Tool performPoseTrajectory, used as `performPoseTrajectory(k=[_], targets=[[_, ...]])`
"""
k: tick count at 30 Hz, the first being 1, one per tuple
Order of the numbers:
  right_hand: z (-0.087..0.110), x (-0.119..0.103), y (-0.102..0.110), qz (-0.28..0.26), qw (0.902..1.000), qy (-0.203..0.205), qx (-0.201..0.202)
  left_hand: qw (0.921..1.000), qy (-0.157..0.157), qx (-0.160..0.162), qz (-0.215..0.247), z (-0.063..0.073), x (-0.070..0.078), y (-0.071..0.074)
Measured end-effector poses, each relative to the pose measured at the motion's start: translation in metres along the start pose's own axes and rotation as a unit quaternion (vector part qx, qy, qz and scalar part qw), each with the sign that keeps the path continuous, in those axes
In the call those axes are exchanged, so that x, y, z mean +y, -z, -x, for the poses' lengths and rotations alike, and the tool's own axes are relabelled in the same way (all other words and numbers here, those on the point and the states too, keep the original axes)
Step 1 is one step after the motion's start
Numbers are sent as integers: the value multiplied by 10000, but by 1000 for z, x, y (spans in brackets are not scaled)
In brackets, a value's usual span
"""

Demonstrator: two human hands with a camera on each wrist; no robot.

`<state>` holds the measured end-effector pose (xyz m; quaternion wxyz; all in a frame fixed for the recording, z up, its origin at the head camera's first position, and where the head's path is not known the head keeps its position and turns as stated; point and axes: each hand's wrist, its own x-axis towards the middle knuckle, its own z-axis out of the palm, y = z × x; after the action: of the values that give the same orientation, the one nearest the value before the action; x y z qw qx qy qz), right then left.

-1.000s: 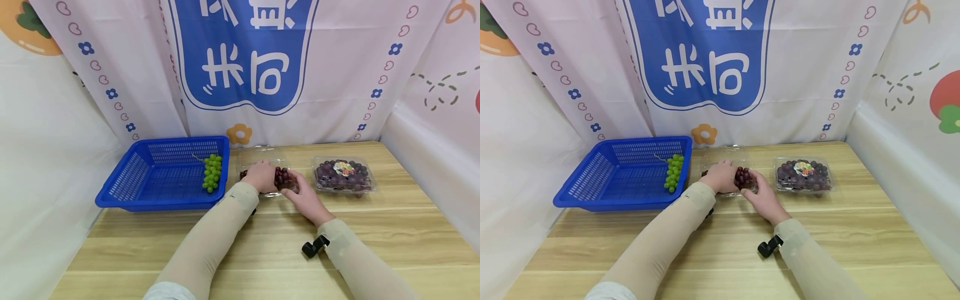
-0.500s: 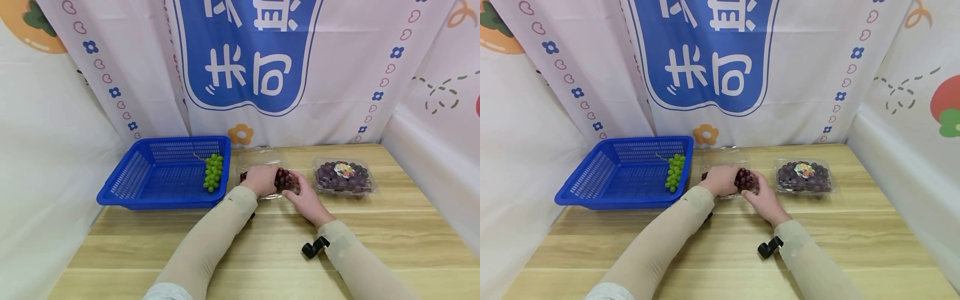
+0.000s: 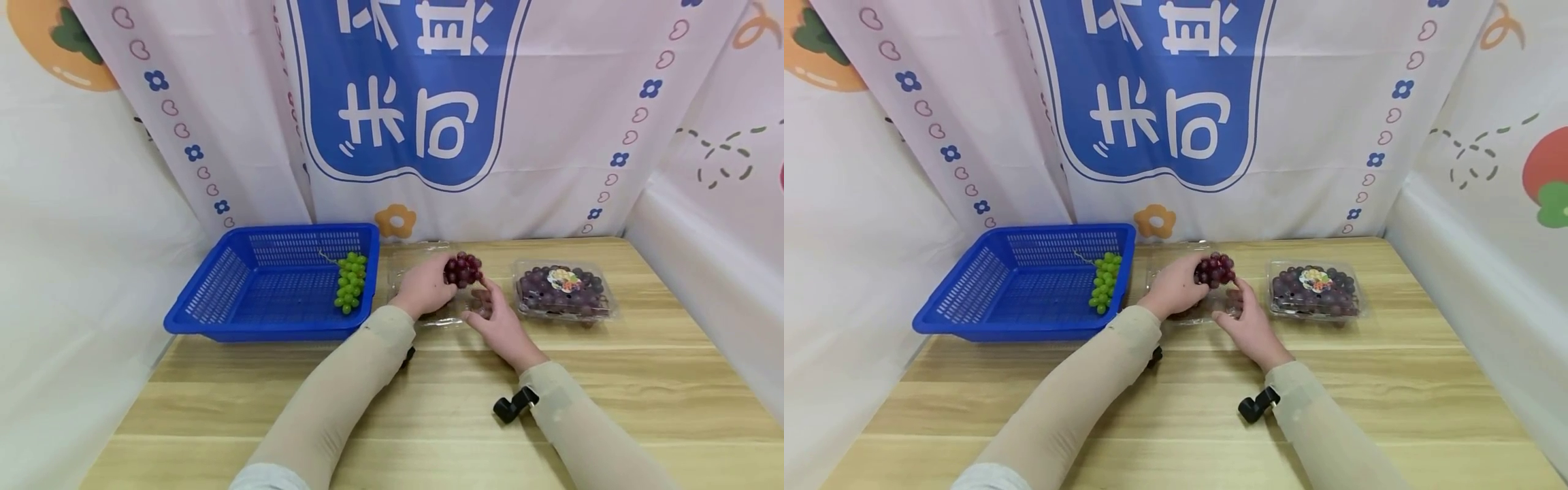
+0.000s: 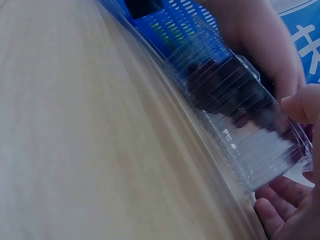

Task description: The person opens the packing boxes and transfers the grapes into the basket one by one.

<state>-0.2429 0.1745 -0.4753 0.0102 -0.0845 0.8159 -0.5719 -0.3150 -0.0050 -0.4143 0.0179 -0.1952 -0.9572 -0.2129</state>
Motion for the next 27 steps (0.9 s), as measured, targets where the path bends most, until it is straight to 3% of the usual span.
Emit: performPoseTrajectory(k=[3,6,9,12,15,17,22,23,25,27], targets=[[0,-1,-1,-7,10000,42,6,9950,103,451,886,3,5,11],[0,-2,-2,19,10000,86,19,9775,66,887,1913,5,11,23],[-1,-2,-3,125,9999,101,54,9487,-40,1077,2974,8,15,35],[-1,-1,-3,285,9995,120,102,9106,-92,1066,3993,9,19,49],[-1,-1,-2,356,9992,115,159,8675,-75,1014,4870,12,22,63],[-1,0,-2,368,9991,129,188,8292,-115,977,5503,12,24,71],[0,1,-1,342,9991,132,232,6958,-245,753,7138,13,23,86],[0,2,-1,335,9991,153,222,6741,-227,705,7349,12,22,88],[0,2,-1,295,9992,162,229,6423,-118,614,7639,12,18,93],[1,2,-1,271,9993,169,212,6201,33,601,7822,11,12,97]])
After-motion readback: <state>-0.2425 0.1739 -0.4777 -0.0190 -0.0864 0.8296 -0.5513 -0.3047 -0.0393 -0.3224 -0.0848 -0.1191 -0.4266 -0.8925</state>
